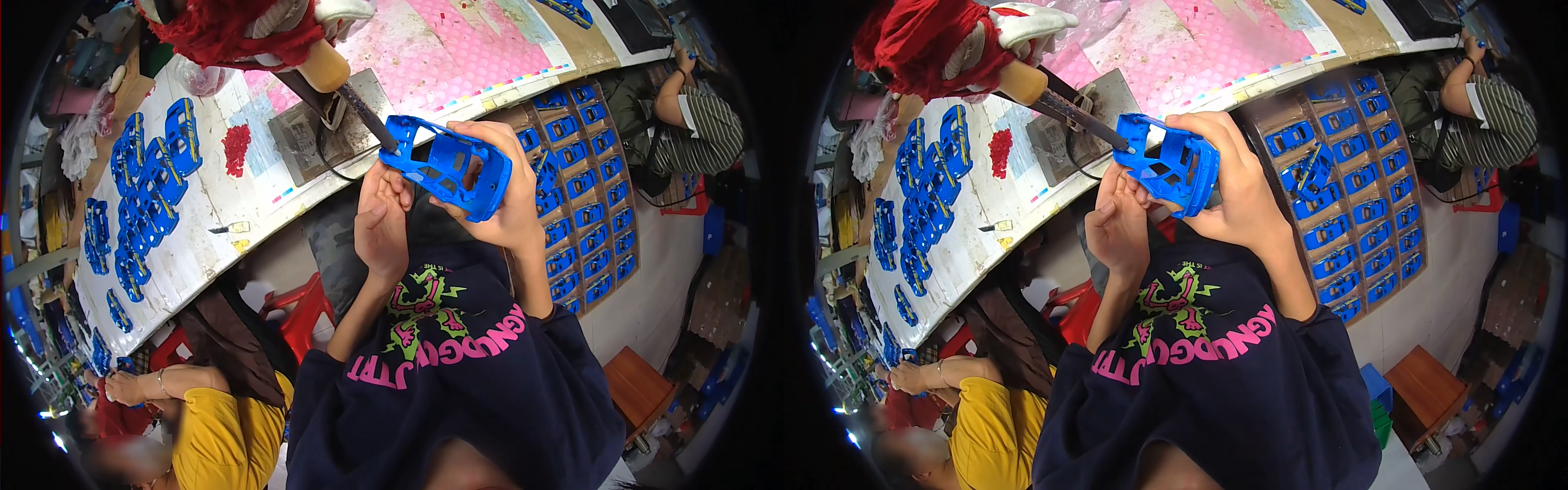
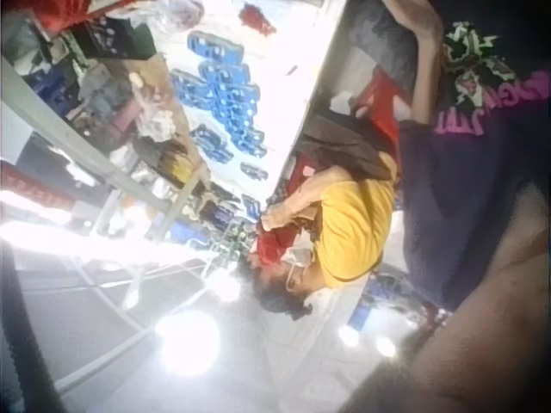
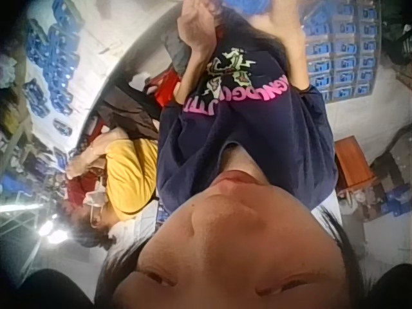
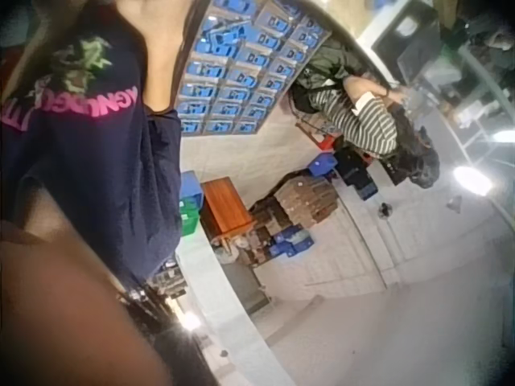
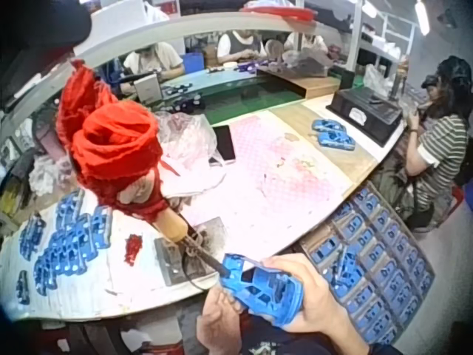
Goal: The person assembles small blue plastic toy car bodies by inserting red plastic pieces into designated slots. They repeatedly pick up a car body, insert a red piece, and place the finished unit on the table. The task is performed one at a time in a repetitive sequence.
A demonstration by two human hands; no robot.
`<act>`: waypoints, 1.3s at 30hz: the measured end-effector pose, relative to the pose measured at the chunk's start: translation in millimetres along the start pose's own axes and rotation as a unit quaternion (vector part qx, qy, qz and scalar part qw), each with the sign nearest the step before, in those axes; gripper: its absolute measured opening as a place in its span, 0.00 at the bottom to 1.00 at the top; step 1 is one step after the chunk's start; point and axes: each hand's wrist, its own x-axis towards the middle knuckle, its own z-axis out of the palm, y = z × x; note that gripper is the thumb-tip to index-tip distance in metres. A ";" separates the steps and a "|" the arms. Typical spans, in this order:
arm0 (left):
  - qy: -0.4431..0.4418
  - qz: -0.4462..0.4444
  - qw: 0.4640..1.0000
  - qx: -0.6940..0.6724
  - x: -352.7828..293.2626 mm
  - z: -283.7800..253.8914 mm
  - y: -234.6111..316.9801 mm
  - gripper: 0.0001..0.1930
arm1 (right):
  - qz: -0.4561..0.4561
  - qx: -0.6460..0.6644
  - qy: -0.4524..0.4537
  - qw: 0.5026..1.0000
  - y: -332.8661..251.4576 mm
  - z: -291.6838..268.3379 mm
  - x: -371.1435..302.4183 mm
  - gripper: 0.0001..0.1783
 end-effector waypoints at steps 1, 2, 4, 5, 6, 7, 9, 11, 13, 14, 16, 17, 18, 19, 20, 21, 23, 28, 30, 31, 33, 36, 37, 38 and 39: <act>-0.001 0.000 1.000 -0.001 0.2 -0.2 -0.4 0.37 | -0.002 -0.001 0.001 1.000 0.2 -0.1 -0.2 0.33; 0.000 0.000 1.000 -0.003 0.4 -0.3 -0.6 0.37 | -0.004 -0.002 0.000 1.000 0.3 -0.1 0.2 0.33; 0.000 -0.001 1.000 -0.004 0.5 -0.1 -0.4 0.37 | -0.005 0.001 0.001 1.000 0.4 0.0 0.3 0.32; 0.000 -0.002 1.000 -0.002 0.6 0.1 -0.3 0.38 | -0.004 0.004 0.002 1.000 1.0 0.4 -0.3 0.32; 0.000 -0.003 1.000 -0.001 0.7 0.3 -0.2 0.38 | -0.003 0.008 0.003 1.000 1.3 0.5 -0.8 0.32; 0.000 -0.003 1.000 0.000 0.8 0.3 -0.1 0.38 | -0.001 0.007 0.002 1.000 1.1 0.3 -1.0 0.32; 0.001 -0.003 1.000 0.002 0.6 0.4 0.0 0.37 | 0.004 0.007 -0.002 1.000 0.6 -0.2 -1.4 0.32; -0.005 -0.003 1.000 0.001 0.0 -0.5 0.5 0.37 | -0.006 0.002 -0.002 1.000 1.2 0.1 -1.9 0.33; -0.009 -0.003 1.000 -0.002 -0.4 -0.7 0.5 0.37 | -0.011 -0.003 -0.003 1.000 1.3 -0.1 -2.0 0.33; -0.009 -0.002 1.000 -0.003 -0.5 -0.8 0.3 0.36 | -0.012 -0.004 -0.003 1.000 1.2 0.0 -1.9 0.33; -0.003 -0.001 1.000 -0.001 -1.2 -0.5 0.2 0.36 | -0.012 -0.002 -0.003 1.000 1.1 0.4 -2.1 0.33; 0.002 -0.002 1.000 0.002 -1.1 0.0 0.2 0.36 | -0.011 0.002 -0.001 1.000 1.6 0.7 -2.6 0.33; 0.006 -0.003 1.000 0.006 -1.1 0.4 0.1 0.36 | -0.010 0.006 0.001 1.000 2.1 1.1 -3.1 0.33; 0.004 -0.006 1.000 0.004 -1.2 -0.1 -0.6 0.35 | -0.007 0.005 -0.001 1.000 2.8 1.5 -3.2 0.33; 0.002 -0.010 1.000 0.003 -1.6 -1.3 -2.4 0.34 | -0.003 0.005 -0.003 1.000 4.1 1.8 -3.7 0.33; -0.001 -0.013 1.000 0.003 -2.0 -2.5 -4.3 0.32 | 0.001 0.004 -0.005 1.000 5.5 2.2 -4.5 0.33; 0.017 -0.028 0.999 0.030 -2.8 -3.2 -7.1 0.26 | 0.010 0.022 0.001 1.000 11.4 5.0 -9.5 0.32; 0.073 -0.115 0.984 0.120 -18.5 -6.5 -19.3 0.09 | 0.173 0.106 0.048 0.978 23.9 11.7 -51.3 0.30; 0.063 -0.126 0.985 0.101 -29.2 -13.4 -26.5 0.09 | 0.196 0.168 0.120 0.959 33.1 20.9 -79.6 0.29; 0.064 -0.141 0.984 0.084 -35.3 -18.4 -27.4 0.10 | 0.216 0.196 0.127 0.948 33.2 24.2 -89.8 0.27; 0.029 -0.210 0.977 0.032 -42.6 -31.7 -28.1 0.12 | 0.324 0.298 0.144 0.886 21.7 29.3 -107.0 0.26; -0.004 -0.249 0.968 0.019 -61.6 -44.4 -23.1 0.16 | 0.341 0.393 0.147 0.841 9.8 46.8 -123.5 0.25; -0.009 -0.268 0.963 0.004 -67.3 -46.9 -18.9 0.19 | 0.336 0.406 0.077 0.846 10.7 49.1 -129.9 0.25; -0.005 -0.265 0.964 0.004 -72.3 -51.1 -14.7 0.20 | 0.344 0.439 0.051 0.829 8.0 52.7 -130.7 0.26; 0.000 -0.263 0.965 0.004 -77.4 -57.4 -10.0 0.21 | 0.351 0.471 0.024 0.809 5.4 56.2 -130.9 0.27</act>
